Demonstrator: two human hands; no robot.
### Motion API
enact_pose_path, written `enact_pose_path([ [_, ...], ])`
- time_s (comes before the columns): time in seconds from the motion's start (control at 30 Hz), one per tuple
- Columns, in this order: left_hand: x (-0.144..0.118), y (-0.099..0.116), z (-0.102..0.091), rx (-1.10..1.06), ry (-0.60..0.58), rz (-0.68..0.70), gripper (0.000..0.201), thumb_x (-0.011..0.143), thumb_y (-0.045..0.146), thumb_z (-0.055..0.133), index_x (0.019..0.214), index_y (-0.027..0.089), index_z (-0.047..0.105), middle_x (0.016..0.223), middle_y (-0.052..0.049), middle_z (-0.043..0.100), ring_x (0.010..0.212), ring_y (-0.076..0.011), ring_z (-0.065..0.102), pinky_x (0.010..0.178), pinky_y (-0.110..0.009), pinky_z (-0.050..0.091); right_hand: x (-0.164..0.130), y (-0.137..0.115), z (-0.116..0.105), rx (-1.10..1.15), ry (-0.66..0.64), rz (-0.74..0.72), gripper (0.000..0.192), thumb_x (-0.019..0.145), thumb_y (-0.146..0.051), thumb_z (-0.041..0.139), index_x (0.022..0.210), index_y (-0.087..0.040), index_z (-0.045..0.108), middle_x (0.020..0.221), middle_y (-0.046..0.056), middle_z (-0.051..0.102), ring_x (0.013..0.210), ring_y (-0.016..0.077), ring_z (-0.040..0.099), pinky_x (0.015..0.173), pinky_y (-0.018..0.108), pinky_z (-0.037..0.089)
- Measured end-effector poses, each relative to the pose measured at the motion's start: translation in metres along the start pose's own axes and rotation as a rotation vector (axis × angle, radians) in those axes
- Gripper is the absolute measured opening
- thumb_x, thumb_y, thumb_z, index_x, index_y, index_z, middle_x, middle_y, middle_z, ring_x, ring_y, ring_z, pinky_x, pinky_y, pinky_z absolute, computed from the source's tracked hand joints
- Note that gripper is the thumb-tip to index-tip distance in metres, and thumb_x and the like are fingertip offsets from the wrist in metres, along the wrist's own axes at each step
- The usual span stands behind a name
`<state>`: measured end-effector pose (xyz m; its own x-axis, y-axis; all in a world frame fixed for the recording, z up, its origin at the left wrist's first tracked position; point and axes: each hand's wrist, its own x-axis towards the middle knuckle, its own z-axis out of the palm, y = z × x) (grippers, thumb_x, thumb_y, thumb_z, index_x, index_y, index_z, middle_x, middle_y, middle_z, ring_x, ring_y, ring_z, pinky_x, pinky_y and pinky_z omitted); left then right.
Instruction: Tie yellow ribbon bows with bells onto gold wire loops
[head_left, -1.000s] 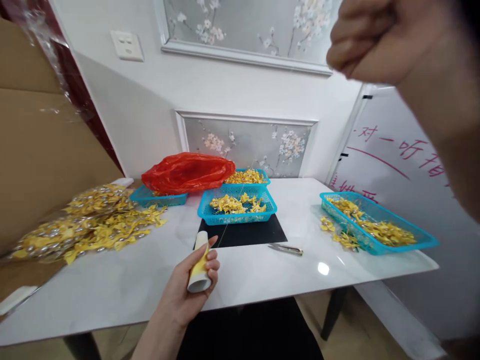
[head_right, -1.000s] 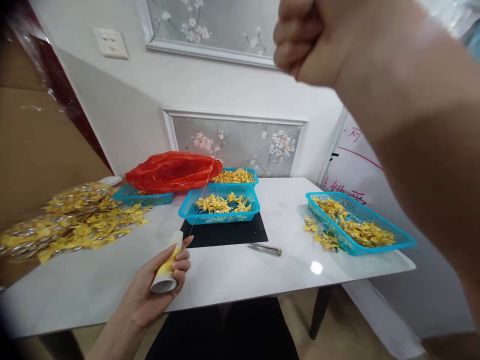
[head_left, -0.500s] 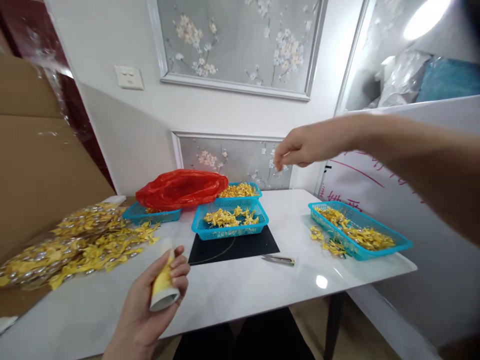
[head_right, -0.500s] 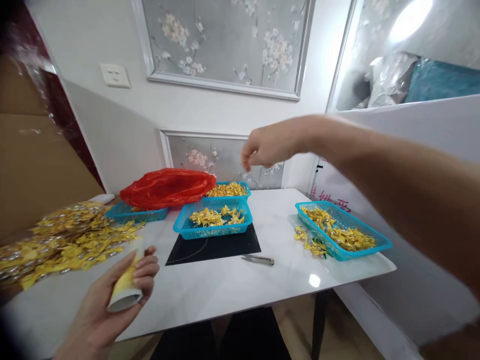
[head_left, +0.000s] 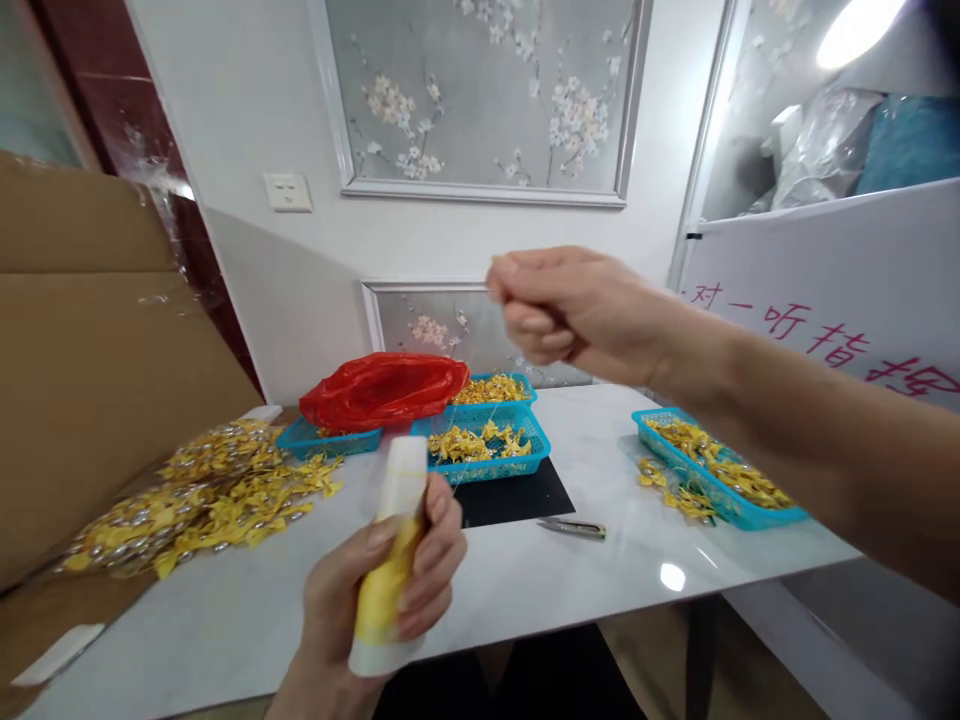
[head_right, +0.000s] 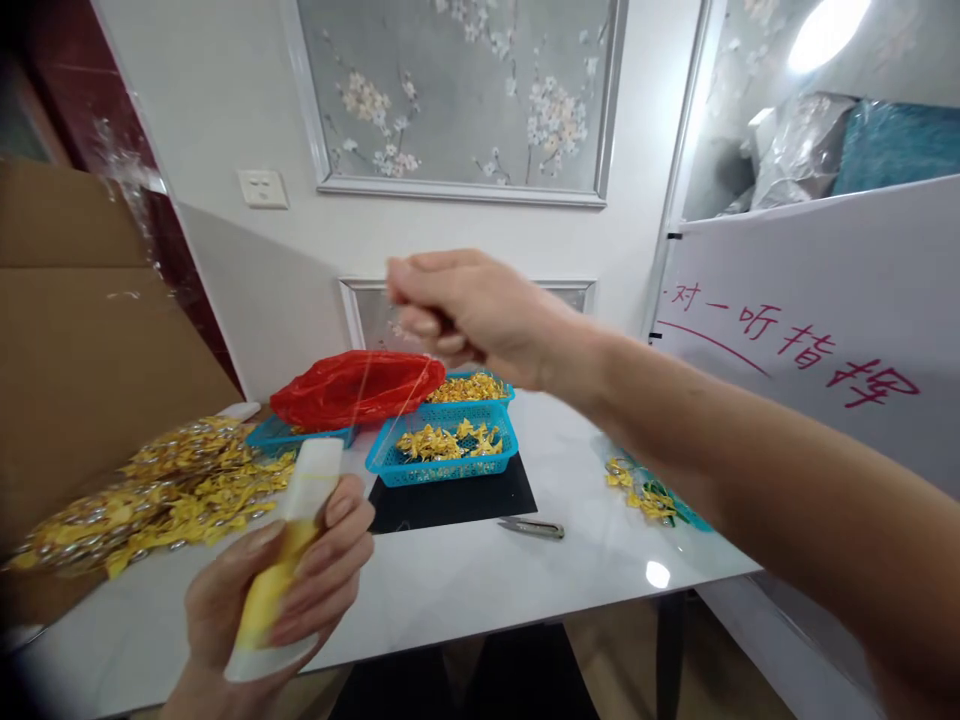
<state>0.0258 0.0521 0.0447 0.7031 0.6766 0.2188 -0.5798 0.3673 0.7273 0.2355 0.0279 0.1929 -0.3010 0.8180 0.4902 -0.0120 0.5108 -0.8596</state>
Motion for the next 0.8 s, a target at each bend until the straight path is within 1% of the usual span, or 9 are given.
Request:
enact_pose_path([
  [0.07,-0.005,0.003,-0.020,0.123,0.162,0.027,0.028,0.062,0.027,0.087,0.078,0.011,0.070,0.058,0.001,0.054,0.042,-0.0037,0.040,0.034,-0.010,0.042,-0.004,-0.011,-0.025,0.051,0.191,0.059,0.034,0.103,-0.021,0.041,0.070,-0.017,0.046,0.048,-0.011,0.033,0.039,0.0015,0.024,0.040,0.017,0.014],
  [0.1,-0.007,0.004,-0.029,0.159,0.212,0.030,0.027,0.063,0.025,0.087,0.080,0.011,0.071,0.060,0.000,0.056,0.044,-0.0048,0.043,0.036,-0.011,0.043,-0.007,-0.017,-0.036,0.079,0.303,0.077,0.033,0.103,-0.018,0.041,0.070,-0.016,0.047,0.049,-0.012,0.033,0.040,0.0005,0.025,0.041,0.016,0.015],
  [0.13,-0.010,0.005,-0.036,0.186,0.248,0.032,0.026,0.064,0.023,0.086,0.082,0.011,0.071,0.061,-0.001,0.058,0.046,-0.0058,0.046,0.038,-0.011,0.043,-0.010,-0.021,-0.047,0.089,0.364,0.079,0.033,0.103,-0.018,0.040,0.071,-0.015,0.048,0.050,-0.012,0.033,0.041,-0.0006,0.026,0.042,0.015,0.015],
  [0.3,-0.018,0.003,-0.056,0.302,0.318,0.022,0.024,0.075,0.025,0.078,0.094,0.013,0.069,0.065,-0.005,0.065,0.054,-0.0113,0.055,0.046,-0.016,0.045,-0.015,-0.033,-0.084,0.079,0.582,0.067,0.030,0.100,-0.013,0.041,0.073,-0.008,0.055,0.054,-0.013,0.039,0.046,-0.0050,0.029,0.046,0.022,0.018],
  [0.4,-0.022,0.002,-0.058,0.383,0.357,-0.007,0.027,0.080,0.026,0.075,0.102,0.014,0.066,0.073,-0.010,0.072,0.065,-0.0170,0.065,0.053,-0.019,0.048,-0.012,-0.034,-0.097,0.045,0.711,0.047,0.030,0.095,-0.007,0.039,0.073,-0.005,0.059,0.072,-0.011,0.058,0.047,-0.0076,0.027,0.047,0.027,0.021],
  [0.47,-0.023,0.002,-0.059,0.426,0.388,-0.039,0.031,0.081,0.028,0.075,0.106,0.015,0.064,0.078,-0.012,0.075,0.073,-0.0205,0.070,0.057,-0.021,0.050,-0.011,-0.034,-0.103,0.010,0.762,0.031,0.030,0.094,-0.008,0.041,0.072,-0.003,0.062,0.092,-0.007,0.066,0.048,-0.0092,0.026,0.048,0.028,0.021],
  [0.57,-0.023,0.001,-0.061,0.487,0.437,-0.088,0.036,0.080,0.030,0.077,0.110,0.016,0.061,0.083,-0.014,0.078,0.079,-0.0247,0.074,0.063,-0.025,0.053,-0.012,-0.035,-0.109,-0.059,0.783,0.002,0.029,0.092,-0.008,0.046,0.072,-0.005,0.066,0.110,-0.006,0.067,0.048,-0.0106,0.024,0.048,0.028,0.022],
  [0.67,-0.024,0.000,-0.064,0.538,0.479,-0.116,0.037,0.081,0.030,0.077,0.110,0.015,0.059,0.083,-0.014,0.079,0.078,-0.0249,0.075,0.065,-0.027,0.054,-0.013,-0.037,-0.119,-0.171,0.795,-0.038,0.035,0.092,-0.006,0.042,0.068,-0.006,0.067,0.117,-0.007,0.066,0.047,-0.0114,0.024,0.050,0.031,0.023],
  [0.8,-0.027,-0.002,-0.070,0.591,0.527,-0.111,0.036,0.082,0.031,0.074,0.110,0.015,0.057,0.081,-0.013,0.080,0.077,-0.0240,0.076,0.066,-0.027,0.054,-0.014,-0.037,-0.144,-0.489,0.844,-0.126,0.045,0.092,-0.006,0.037,0.056,-0.003,0.063,0.113,0.002,0.070,0.043,-0.0113,0.023,0.054,0.041,0.023],
])
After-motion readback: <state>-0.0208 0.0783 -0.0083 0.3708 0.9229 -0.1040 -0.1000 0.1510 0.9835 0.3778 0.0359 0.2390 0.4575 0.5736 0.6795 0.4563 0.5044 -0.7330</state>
